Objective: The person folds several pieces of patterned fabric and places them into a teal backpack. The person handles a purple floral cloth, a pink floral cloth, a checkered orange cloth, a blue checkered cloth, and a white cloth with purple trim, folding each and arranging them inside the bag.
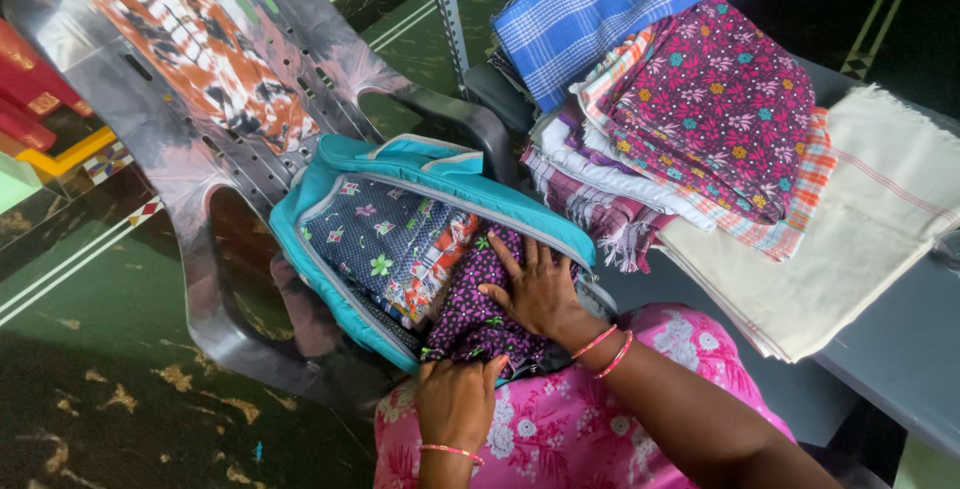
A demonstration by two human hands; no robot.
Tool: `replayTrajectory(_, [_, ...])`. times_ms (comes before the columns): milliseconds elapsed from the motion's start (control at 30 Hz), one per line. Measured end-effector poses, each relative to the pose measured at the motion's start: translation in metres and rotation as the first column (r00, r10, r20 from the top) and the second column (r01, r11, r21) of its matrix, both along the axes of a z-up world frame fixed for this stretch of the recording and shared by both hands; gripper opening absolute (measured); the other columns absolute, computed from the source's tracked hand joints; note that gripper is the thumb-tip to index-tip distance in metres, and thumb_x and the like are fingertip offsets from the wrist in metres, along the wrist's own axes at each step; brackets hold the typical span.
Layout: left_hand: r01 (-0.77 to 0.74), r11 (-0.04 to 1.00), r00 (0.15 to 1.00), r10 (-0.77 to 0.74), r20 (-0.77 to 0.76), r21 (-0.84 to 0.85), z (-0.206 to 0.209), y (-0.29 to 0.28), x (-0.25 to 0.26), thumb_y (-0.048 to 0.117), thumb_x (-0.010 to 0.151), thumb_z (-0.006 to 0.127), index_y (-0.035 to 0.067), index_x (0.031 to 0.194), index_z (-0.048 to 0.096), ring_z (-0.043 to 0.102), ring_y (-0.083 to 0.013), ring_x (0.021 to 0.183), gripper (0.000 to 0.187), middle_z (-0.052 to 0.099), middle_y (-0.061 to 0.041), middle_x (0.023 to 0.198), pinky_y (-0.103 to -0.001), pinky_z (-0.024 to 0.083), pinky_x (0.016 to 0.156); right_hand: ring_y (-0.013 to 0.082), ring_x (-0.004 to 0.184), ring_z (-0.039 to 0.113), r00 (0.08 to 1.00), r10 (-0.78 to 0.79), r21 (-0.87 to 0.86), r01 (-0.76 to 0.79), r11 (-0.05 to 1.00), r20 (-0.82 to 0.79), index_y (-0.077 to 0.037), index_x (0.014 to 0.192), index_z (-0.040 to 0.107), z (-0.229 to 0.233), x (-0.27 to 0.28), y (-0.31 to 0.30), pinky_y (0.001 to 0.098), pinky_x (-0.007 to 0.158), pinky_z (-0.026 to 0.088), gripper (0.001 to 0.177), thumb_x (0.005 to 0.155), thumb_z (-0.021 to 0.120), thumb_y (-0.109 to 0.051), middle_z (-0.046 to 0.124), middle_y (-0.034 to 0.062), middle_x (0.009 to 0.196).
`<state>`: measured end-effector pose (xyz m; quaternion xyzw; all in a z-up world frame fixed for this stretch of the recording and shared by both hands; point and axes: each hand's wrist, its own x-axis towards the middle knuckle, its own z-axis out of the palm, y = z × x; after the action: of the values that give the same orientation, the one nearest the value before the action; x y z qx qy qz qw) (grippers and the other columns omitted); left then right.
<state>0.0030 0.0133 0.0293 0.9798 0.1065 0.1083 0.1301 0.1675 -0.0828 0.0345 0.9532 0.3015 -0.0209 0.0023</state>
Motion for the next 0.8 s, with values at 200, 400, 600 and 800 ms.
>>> replayTrajectory(200, [-0.036, 0.999, 0.998, 0.037, -0.040, 0.024, -0.007, 0.003, 0.014, 0.048, 0.088, 0.066, 0.012, 0.072, 0.079, 0.068, -0.0315, 0.072, 0.041, 0.073, -0.014, 0.071, -0.046, 0.045, 0.079, 0.0392, 0.144, 0.044, 0.969, 0.212, 0.384, -0.246, 0.890, 0.128, -0.012, 0.154, 0.037, -0.008, 0.020, 0.012, 0.0512, 0.122, 0.033, 0.078, 0.098, 0.036, -0.065, 0.051, 0.0210, 0.153])
replayTrajectory(400, [-0.055, 0.998, 0.998, 0.054, -0.030, -0.008, -0.008, 0.002, 0.012, 0.048, 0.084, 0.070, 0.015, 0.076, 0.079, 0.068, -0.0313, 0.073, 0.036, 0.073, -0.014, 0.071, -0.046, 0.045, 0.079, 0.0450, 0.133, 0.043, 0.989, 0.120, 0.222, -0.136, 0.966, 0.083, 0.002, 0.152, 0.038, -0.028, 0.062, 0.028, 0.0561, 0.110, 0.028, 0.084, 0.101, 0.034, -0.064, 0.046, 0.0308, 0.145])
replayTrajectory(600, [-0.055, 0.998, 0.995, 0.053, -0.080, -0.023, -0.012, 0.007, 0.014, 0.049, 0.084, 0.071, 0.015, 0.073, 0.078, 0.068, -0.0313, 0.073, 0.037, 0.073, -0.013, 0.076, -0.047, 0.045, 0.079, 0.0406, 0.143, 0.045, 0.991, 0.125, -0.041, -0.123, 0.991, 0.038, 0.004, 0.150, 0.039, -0.049, 0.063, 0.046, 0.0547, 0.121, 0.026, 0.080, 0.107, 0.028, -0.062, 0.049, 0.0256, 0.150])
replayTrajectory(800, [-0.044, 0.999, 0.998, 0.043, -0.056, -0.010, -0.015, 0.007, 0.013, 0.049, 0.083, 0.072, 0.015, 0.073, 0.078, 0.068, -0.0301, 0.072, 0.036, 0.072, -0.013, 0.074, -0.046, 0.045, 0.079, 0.0485, 0.136, 0.044, 0.968, 0.248, 0.363, -0.246, 0.899, 0.042, -0.002, 0.156, 0.031, -0.038, 0.064, 0.010, 0.0549, 0.113, 0.030, 0.081, 0.102, 0.033, -0.062, 0.044, 0.0320, 0.149])
